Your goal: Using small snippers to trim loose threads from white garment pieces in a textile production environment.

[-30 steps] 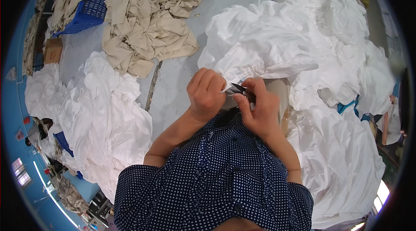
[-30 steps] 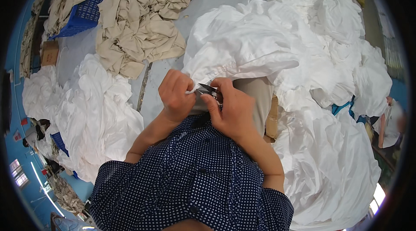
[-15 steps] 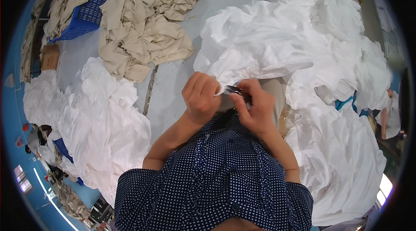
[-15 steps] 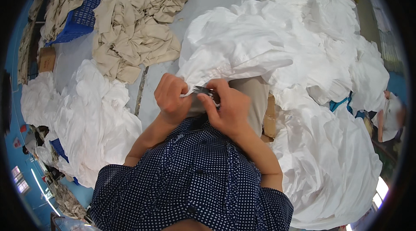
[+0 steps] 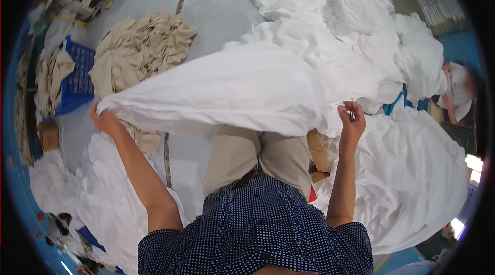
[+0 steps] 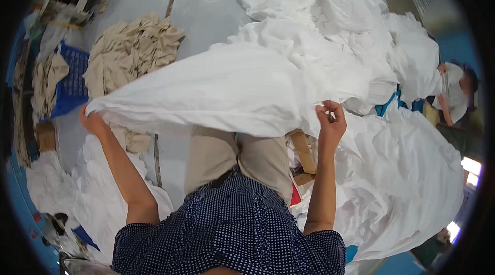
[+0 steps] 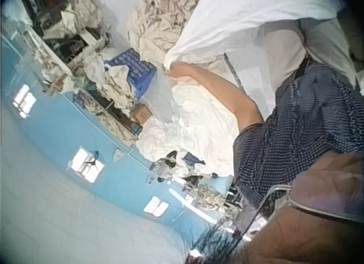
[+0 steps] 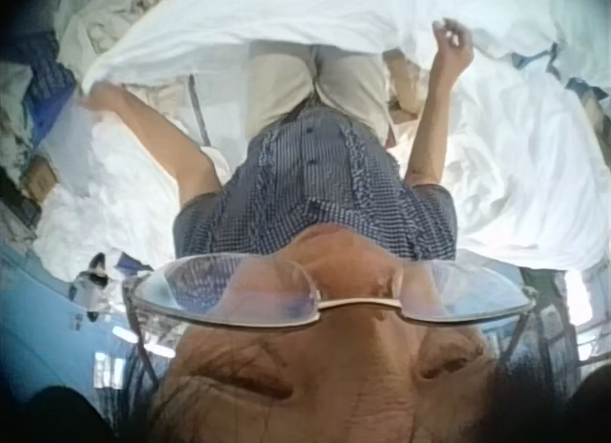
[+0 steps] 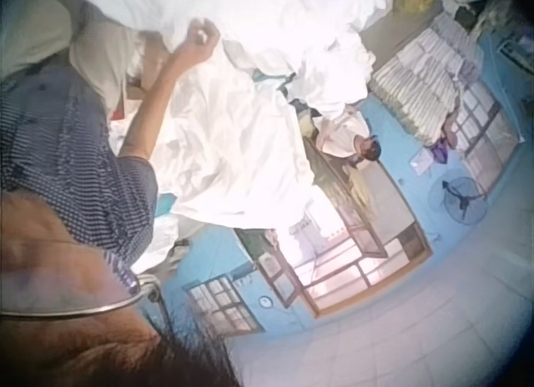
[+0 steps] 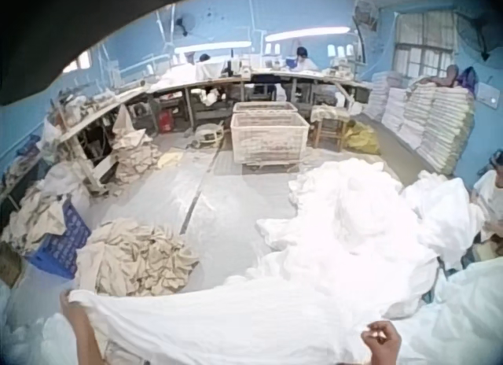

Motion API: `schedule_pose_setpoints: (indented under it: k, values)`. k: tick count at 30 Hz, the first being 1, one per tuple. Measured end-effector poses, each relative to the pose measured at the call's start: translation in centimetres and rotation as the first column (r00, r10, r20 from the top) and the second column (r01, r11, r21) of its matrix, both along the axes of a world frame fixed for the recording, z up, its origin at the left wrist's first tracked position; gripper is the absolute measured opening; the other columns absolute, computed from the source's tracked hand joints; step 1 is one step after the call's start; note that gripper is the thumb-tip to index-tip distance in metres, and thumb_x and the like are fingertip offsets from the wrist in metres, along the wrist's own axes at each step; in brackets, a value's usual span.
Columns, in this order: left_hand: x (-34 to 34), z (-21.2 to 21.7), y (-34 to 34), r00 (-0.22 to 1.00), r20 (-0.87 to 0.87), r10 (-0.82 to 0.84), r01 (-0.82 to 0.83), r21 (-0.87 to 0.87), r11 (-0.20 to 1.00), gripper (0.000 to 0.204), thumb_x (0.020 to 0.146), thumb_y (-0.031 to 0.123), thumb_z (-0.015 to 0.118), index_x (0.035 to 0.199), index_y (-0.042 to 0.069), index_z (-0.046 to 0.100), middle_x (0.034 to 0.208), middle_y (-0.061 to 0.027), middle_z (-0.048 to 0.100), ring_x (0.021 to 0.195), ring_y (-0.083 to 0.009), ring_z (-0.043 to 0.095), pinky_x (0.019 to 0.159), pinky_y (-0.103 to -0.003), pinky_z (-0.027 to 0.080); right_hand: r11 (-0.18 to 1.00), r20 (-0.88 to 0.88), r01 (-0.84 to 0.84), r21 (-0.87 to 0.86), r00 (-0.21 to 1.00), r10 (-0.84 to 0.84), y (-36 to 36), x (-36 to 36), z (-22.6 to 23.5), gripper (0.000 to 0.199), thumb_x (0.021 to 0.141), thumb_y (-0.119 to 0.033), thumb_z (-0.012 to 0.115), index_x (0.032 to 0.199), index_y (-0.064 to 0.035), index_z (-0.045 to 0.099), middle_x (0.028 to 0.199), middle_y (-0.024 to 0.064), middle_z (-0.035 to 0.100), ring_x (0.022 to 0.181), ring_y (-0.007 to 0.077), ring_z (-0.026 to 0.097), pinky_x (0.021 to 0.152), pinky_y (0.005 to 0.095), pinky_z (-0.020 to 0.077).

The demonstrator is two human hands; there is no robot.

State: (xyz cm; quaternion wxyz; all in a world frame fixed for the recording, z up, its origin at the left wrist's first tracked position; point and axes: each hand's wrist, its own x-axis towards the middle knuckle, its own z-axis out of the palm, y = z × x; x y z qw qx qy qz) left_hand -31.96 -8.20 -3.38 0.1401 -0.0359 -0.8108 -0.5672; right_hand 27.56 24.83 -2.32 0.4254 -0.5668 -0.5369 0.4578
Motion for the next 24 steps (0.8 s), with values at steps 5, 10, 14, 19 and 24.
schedule_pose_setpoints:
  k: [5, 10, 14, 19, 24]
  values:
    - [11.2, -8.5, 21.8, 0.336, 0.064, -0.94, 0.813, -0.523, 0.255, 0.099, 0.07, 0.019, 0.088, 0.154, 0.007, 0.038, 0.159, -0.0175, 0.037, 0.148, -0.0383, 0.032, 0.123, -0.048, 0.023, 0.879, 0.017, 0.457, -0.133, 0.888, -0.459, 5.6, 13.4, -18.4, 0.021, 0.092, -0.018, 0.075, 0.1, -0.0009, 0.066, 0.093, 0.0035, 0.065, 0.061, 0.0033, 0.048, 0.053, 0.0223, 0.0381]
    - [20.3, -21.6, 37.4, 0.172, 0.594, -0.786, 0.77, -0.579, -0.269, 0.145, 0.057, 0.047, 0.094, 0.166, 0.018, 0.004, 0.167, -0.027, 0.016, 0.154, -0.0457, 0.017, 0.123, -0.056, 0.018, 0.547, 0.158, 0.61, -0.574, 0.738, -0.657, 8.4, 13.8, -26.7, 0.045, 0.091, -0.04, 0.074, 0.118, -0.0049, 0.067, 0.109, 0.0084, 0.07, 0.044, 0.0046, 0.03, 0.038, 0.0252, 0.0214]
    - [17.8, -35.7, 35.4, 0.106, 0.895, -0.434, 0.937, -0.236, -0.259, 0.151, 0.058, 0.061, 0.091, 0.164, 0.023, -0.009, 0.156, -0.0267, 0.043, 0.143, -0.0476, 0.04, 0.111, -0.072, 0.027, 0.585, -0.01, 0.508, -0.632, 0.749, -0.662, 11.5, 8.5, -25.3, 0.039, 0.092, -0.027, 0.074, 0.12, -0.0025, 0.065, 0.115, 0.0123, 0.073, 0.045, 0.003, 0.03, 0.04, 0.0225, 0.0214]
    - [17.3, -32.8, 32.9, 0.013, 0.868, -0.496, 0.934, -0.188, -0.304, 0.065, 0.078, 0.041, 0.081, 0.129, 0.004, 0.065, 0.116, -0.0202, 0.073, 0.111, -0.0362, 0.069, 0.092, -0.045, 0.054, 0.812, -0.056, 0.462, -0.357, 0.857, -0.512, 12.5, 4.1, -16.6, 0.022, 0.091, -0.007, 0.071, 0.112, -0.0023, 0.067, 0.093, 0.0029, 0.072, 0.05, 0.0003, 0.037, 0.044, 0.0199, 0.0254]
    - [15.0, -3.5, 34.4, -0.078, 0.7, -0.71, 0.9, 0.356, 0.252, 0.041, 0.085, 0.006, 0.066, 0.123, -0.006, 0.066, 0.111, -0.013, 0.072, 0.097, -0.0216, 0.069, 0.087, -0.034, 0.054, 0.967, 0.049, -0.252, 0.034, 0.967, 0.25, 7.4, -3.9, 0.3, 0.028, 0.081, 0.002, 0.075, 0.108, -0.0055, 0.071, 0.099, 0.002, 0.074, 0.067, 0.0077, 0.064, 0.058, 0.0233, 0.0487]
